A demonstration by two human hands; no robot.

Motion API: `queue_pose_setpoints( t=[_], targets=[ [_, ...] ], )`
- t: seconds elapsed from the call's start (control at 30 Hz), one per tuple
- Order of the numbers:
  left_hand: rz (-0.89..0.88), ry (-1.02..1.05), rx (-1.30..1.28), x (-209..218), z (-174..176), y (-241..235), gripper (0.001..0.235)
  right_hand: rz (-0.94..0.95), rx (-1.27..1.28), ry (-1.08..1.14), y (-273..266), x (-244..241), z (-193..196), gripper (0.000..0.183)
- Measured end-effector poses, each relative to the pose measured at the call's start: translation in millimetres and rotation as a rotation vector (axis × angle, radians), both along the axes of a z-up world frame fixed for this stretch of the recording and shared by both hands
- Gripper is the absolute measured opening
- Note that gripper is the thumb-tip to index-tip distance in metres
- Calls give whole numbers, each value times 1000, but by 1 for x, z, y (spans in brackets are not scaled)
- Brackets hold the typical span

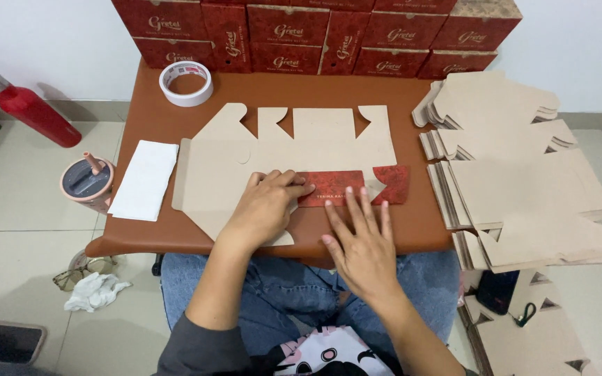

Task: Manually folding and assembling a decorative cardboard box from a flat pre-cut template

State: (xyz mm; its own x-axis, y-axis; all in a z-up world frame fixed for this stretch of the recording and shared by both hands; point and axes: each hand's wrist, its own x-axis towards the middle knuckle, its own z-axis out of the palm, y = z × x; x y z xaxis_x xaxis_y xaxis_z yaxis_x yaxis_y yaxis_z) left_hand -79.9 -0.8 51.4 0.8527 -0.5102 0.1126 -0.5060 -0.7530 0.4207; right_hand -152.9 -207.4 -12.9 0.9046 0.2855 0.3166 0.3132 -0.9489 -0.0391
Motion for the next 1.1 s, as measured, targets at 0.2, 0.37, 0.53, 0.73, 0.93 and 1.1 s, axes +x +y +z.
queue_pose_setpoints(
  t=[0.2,0.37,0.53,0.73,0.93,1.1],
  targets=[
    [-69,-6,-43,-4,0,12,47,99,56,48,32,10,-1,53],
    [-63,48,-118,-23,13,43,33,127,125,141,28,10,8,53],
    [-44,247,-294,-45,8,72,92,151,154,80,26,11,1,54],
    [58,161,-331,-32,5,62,61,175,229,-12,27,11,-4,48],
    [218,40,-272,-9,-7,50,67,186,104,19,26,12,-1,56],
    [197,-98,-150,0,-29,60,25,148,16,-4,32,13,-3,59]
  ],
)
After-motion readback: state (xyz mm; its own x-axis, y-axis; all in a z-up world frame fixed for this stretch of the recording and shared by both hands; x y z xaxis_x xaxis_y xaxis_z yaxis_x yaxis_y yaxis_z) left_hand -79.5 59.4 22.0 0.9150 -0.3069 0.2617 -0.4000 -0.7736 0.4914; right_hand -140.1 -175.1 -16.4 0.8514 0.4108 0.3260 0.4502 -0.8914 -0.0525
